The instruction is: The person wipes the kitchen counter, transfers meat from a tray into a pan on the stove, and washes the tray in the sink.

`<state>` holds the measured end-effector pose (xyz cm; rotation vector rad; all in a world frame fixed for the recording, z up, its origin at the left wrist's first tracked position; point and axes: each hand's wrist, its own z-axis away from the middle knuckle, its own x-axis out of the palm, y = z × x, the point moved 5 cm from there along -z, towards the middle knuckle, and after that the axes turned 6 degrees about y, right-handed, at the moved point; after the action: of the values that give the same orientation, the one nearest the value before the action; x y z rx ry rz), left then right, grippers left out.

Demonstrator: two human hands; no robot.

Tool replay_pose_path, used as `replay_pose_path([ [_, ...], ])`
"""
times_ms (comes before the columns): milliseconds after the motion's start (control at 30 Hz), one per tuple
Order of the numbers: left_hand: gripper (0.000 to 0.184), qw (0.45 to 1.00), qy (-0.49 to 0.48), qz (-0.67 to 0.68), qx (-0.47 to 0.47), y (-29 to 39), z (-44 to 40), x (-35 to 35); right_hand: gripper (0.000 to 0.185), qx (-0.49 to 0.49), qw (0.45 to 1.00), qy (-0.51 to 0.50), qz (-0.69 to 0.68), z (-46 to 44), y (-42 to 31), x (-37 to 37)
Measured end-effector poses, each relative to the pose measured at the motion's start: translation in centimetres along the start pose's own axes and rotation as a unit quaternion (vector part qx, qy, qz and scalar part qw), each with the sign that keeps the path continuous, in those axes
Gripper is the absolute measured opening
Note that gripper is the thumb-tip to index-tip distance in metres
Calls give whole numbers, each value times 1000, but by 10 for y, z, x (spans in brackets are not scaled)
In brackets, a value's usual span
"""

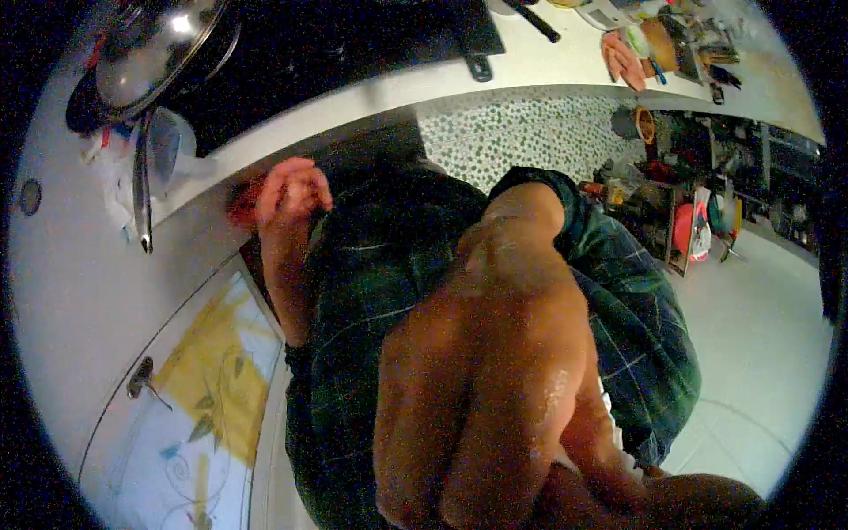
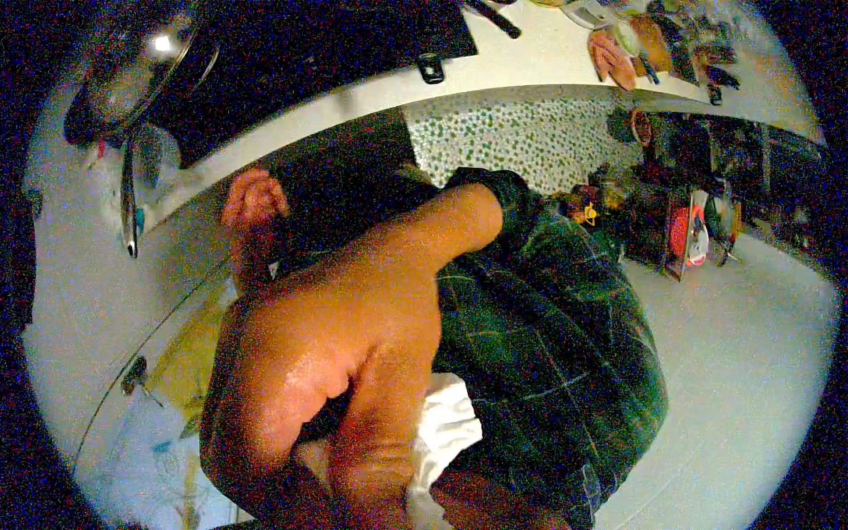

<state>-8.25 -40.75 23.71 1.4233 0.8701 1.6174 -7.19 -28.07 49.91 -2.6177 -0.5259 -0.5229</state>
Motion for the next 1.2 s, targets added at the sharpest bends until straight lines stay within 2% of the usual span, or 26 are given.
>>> replay_pose_path([
  [133,25,999,-6,-29,23,5,-5,-5,37,4,1000,-20,-7,-6,2,-2],
  [167,24,999,5,-43,29,12,-4,-5,35,18,999,-31,-11,-6,3,-5],
  [200,23,999,31,27,-3,19,-1,0,33,50,998,-28,-5,-4,3,-6],
  [233,23,999,39,17,19,22,-3,-1,32,88,996,-16,-2,-3,4,-8],
  [300,23,997,-5,68,21,13,-2,-11,28,164,984,68,-2,3,10,-12],
  [367,25,999,14,24,40,12,-5,-19,25,251,949,190,-4,10,21,-18],
  [433,27,999,3,-20,28,17,-4,-17,23,178,974,138,-2,-2,18,-11],
  [467,27,1000,10,15,11,20,2,-10,22,140,984,113,-4,-7,16,-8],
  [600,27,998,21,64,14,20,0,-7,16,131,979,154,33,1,1,-18],
  [667,29,998,27,62,3,16,3,-13,15,184,939,235,171,16,-10,-38],
  [733,31,993,67,100,-5,22,10,-12,16,273,840,329,336,34,-14,-62],
  [800,40,990,29,135,7,20,11,-4,16,330,735,400,436,63,-7,-101],
  [833,44,988,10,152,3,25,11,5,16,352,697,418,465,80,2,-120],
  [867,56,983,-66,168,38,36,10,19,16,299,679,369,560,99,12,-140],
  [900,56,982,-67,170,38,35,8,27,16,311,661,350,586,117,21,-157],
  [933,62,988,-40,139,51,28,9,19,16,353,663,387,535,147,45,-184],
  [967,69,993,-11,101,63,23,9,21,18,361,629,372,579,150,50,-188],
  [1000,61,997,47,40,47,14,8,13,19,404,596,327,612,152,57,-190],
  [1033,61,997,48,39,43,9,6,9,21,445,560,284,639,155,61,-191],
  [1067,52,994,101,-5,30,1,3,0,21,448,559,286,637,161,61,-194],
  [1100,44,987,154,-49,18,-3,1,-7,22,431,575,224,658,166,66,-195],
  [1133,23,974,217,-51,33,-3,1,-12,24,413,589,160,676,170,69,-194],
  [1200,18,970,219,-99,29,-15,-2,-30,25,437,585,174,661,184,67,-191],
])
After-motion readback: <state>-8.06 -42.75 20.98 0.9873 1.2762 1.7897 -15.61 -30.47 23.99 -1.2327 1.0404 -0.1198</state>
